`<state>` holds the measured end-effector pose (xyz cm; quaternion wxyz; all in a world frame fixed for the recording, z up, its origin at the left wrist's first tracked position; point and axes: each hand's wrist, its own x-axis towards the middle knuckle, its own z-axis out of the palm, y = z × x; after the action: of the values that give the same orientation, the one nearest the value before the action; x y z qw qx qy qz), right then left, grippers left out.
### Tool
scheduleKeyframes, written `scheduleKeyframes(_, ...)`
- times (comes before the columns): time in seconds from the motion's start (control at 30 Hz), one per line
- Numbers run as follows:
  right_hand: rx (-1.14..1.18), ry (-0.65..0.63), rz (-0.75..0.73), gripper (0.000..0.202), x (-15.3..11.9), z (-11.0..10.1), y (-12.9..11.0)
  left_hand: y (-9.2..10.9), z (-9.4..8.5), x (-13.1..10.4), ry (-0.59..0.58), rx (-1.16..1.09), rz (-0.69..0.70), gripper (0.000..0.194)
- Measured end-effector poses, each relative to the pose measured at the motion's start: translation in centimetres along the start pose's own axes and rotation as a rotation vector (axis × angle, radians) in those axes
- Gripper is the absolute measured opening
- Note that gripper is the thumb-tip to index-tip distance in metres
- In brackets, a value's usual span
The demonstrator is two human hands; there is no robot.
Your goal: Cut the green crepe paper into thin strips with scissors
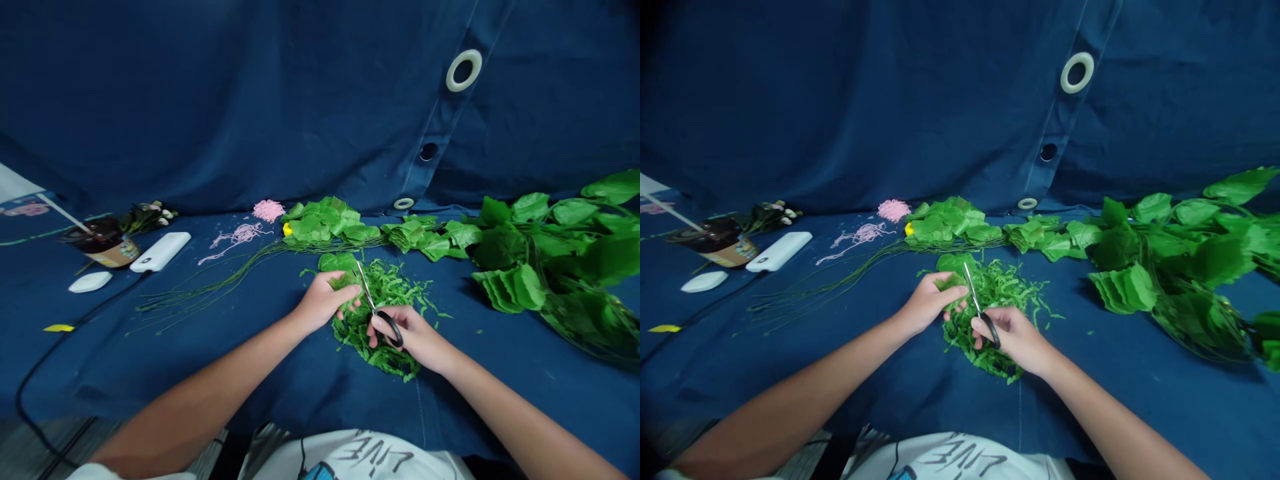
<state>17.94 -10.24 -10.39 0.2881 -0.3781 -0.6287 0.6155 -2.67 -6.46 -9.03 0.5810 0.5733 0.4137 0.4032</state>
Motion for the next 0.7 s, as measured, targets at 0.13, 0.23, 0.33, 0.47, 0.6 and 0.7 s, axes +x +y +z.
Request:
scheduleKeyframes(0.13, -0.024, -0.006, -0.016, 0.043, -0.09, 0.14, -0.42, -0.08, -0.14, 0.02, -0.019, 0.030, -0.005, 0.024)
scheduleKeyframes(0.23, -0.030, -0.013, -0.014, 0.043, -0.09, 0.15, -0.50, -0.08, -0.21, 0.07, -0.028, 0.046, -0.007, 0.024)
scheduleKeyframes(0.33, -0.034, -0.005, -0.021, 0.043, -0.07, 0.10, -0.36, -0.08, -0.27, 0.15, -0.032, 0.055, -0.015, 0.024)
scheduleKeyframes(0.47, -0.043, 0.007, -0.009, 0.044, -0.06, 0.09, -0.28, -0.10, -0.32, 0.24, -0.021, 0.050, -0.019, 0.023)
scheduleKeyframes(0.6, -0.037, 0.014, 0.009, 0.043, -0.01, 0.14, -0.07, -0.13, -0.26, 0.21, -0.038, 0.039, -0.023, 0.025)
scheduleKeyframes(0.7, -0.007, 0.058, 0.003, 0.041, 0.29, 0.16, 0.47, -0.18, -0.14, 0.19, -0.030, 0.011, -0.023, 0.025)
